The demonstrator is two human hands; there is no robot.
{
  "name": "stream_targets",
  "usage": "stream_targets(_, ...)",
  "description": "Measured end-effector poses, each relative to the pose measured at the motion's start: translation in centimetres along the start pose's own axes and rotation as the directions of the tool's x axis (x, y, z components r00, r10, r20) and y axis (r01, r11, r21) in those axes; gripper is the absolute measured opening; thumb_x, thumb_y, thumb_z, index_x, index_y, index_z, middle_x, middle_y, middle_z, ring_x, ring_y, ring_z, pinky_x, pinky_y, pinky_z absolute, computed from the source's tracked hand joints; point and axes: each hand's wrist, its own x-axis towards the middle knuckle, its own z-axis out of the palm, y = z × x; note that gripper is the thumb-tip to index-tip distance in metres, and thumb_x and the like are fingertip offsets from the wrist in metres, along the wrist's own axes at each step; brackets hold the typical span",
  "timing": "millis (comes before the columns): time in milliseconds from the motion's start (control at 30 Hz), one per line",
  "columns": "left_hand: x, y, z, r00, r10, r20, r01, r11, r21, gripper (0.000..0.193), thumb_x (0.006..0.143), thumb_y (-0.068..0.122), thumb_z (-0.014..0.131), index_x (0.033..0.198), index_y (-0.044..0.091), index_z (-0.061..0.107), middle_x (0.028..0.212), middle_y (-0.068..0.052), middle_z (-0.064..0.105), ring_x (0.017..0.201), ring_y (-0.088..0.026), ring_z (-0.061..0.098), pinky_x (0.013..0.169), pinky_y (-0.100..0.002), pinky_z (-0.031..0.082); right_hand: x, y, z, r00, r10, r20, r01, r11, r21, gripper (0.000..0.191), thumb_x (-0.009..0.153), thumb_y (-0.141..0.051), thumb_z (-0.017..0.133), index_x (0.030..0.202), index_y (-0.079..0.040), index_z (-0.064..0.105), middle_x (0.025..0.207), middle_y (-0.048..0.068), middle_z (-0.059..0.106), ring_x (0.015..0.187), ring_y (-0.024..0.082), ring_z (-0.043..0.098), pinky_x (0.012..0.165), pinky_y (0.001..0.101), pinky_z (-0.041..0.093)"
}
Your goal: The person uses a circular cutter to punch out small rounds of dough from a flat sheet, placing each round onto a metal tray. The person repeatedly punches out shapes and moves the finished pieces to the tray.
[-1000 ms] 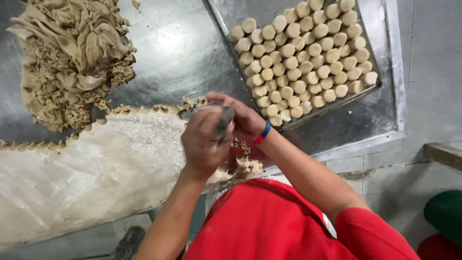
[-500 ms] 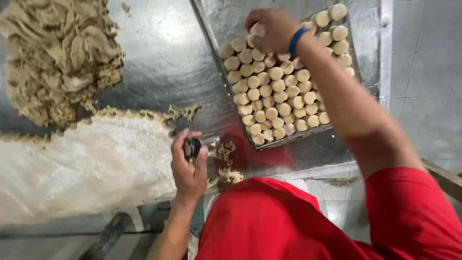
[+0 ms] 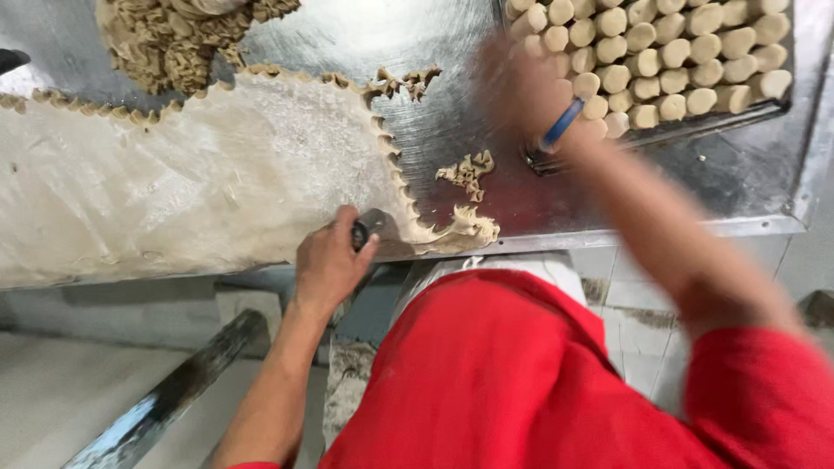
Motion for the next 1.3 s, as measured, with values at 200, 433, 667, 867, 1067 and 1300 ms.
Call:
stream_targets(200, 0.0, 1.0, 2.2, 0.969, 0.242, 0.058, -0.247, 0.965, 0.089, 0.035, 0.089, 0.029, 0.075, 0.108, 0.008, 0.056, 0.084, -0.021, 0.072, 0.079, -0.044, 0.07, 0.071, -0.054, 0.055, -10.8, -10.8, 12.1, 0.998, 0.057, 0.041, -0.052, 0.991, -0.122, 0.038, 0.075, -0.022, 0.076, 0.11, -0.008, 0.073, 0.109, 0.013, 0.063, 0.107, 0.035, 0.057, 0.096, 0.0471, 0.045)
stream_targets(433, 2.5, -0.3, 5.7, 0.877, 0.443, 0.187, -0.471, 0.87, 0.148, 0.044, 0.082, 0.023, 0.077, 0.115, 0.006, 0.054, 0.085, -0.022, 0.068, 0.081, -0.044, 0.07, 0.072, -0.052, 0.055, -14.5, -8.6, 15.0, 0.978, 0.197, -0.062, -0.197, 0.98, 0.016, 0.026, 0.073, -0.018, 0.075, 0.099, -0.014, 0.073, 0.106, 0.006, 0.064, 0.104, 0.031, 0.058, 0.093, 0.0431, 0.047)
stream_targets(667, 4.0, 0.1, 8.7, 0.843, 0.52, 0.139, -0.524, 0.852, -0.006, 0.042, 0.079, 0.02, 0.079, 0.11, 0.006, 0.054, 0.094, -0.021, 0.067, 0.092, -0.044, 0.067, 0.078, -0.052, 0.052, -14.0, -8.7, 16.1, 0.945, 0.301, -0.127, -0.308, 0.951, -0.033, 0.019, 0.085, -0.012, 0.072, 0.104, -0.012, 0.07, 0.114, 0.01, 0.063, 0.114, 0.032, 0.057, 0.098, 0.0446, 0.048)
stream_targets(867, 1.8, 1.2, 6.2, 0.961, 0.276, 0.032, -0.25, 0.908, -0.337, 0.035, 0.086, 0.023, 0.076, 0.11, 0.006, 0.058, 0.089, -0.02, 0.069, 0.082, -0.038, 0.072, 0.072, -0.049, 0.057, -14.3, -8.2, 13.8, 0.857, 0.273, -0.436, -0.388, 0.9, -0.199, 0.048, 0.074, -0.01, 0.067, 0.122, -0.008, 0.068, 0.124, 0.019, 0.062, 0.12, 0.037, 0.054, 0.102, 0.0494, 0.044)
stream_targets(1067, 3.1, 0.4, 2.4, 0.947, 0.307, 0.098, -0.32, 0.929, 0.186, 0.037, 0.09, 0.03, 0.077, 0.106, 0.005, 0.055, 0.089, -0.02, 0.071, 0.083, -0.042, 0.07, 0.071, -0.052, 0.055, -12.7, -10.1, 12.9, 0.963, 0.242, -0.118, -0.24, 0.97, 0.031, 0.05, 0.076, -0.025, 0.076, 0.121, -0.005, 0.068, 0.118, 0.017, 0.063, 0.113, 0.036, 0.055, 0.098, 0.0472, 0.045)
stream_targets(1300, 5.9, -0.4, 6.2, 0.897, 0.368, 0.244, -0.413, 0.895, 0.17, 0.041, 0.085, 0.025, 0.077, 0.114, 0.005, 0.055, 0.088, -0.021, 0.068, 0.081, -0.044, 0.069, 0.071, -0.053, 0.055, -12.9, -9.0, 15.6, 0.983, 0.177, 0.047, -0.176, 0.984, -0.026, 0.033, 0.069, -0.025, 0.075, 0.098, -0.01, 0.073, 0.109, 0.011, 0.064, 0.109, 0.033, 0.057, 0.095, 0.0449, 0.046)
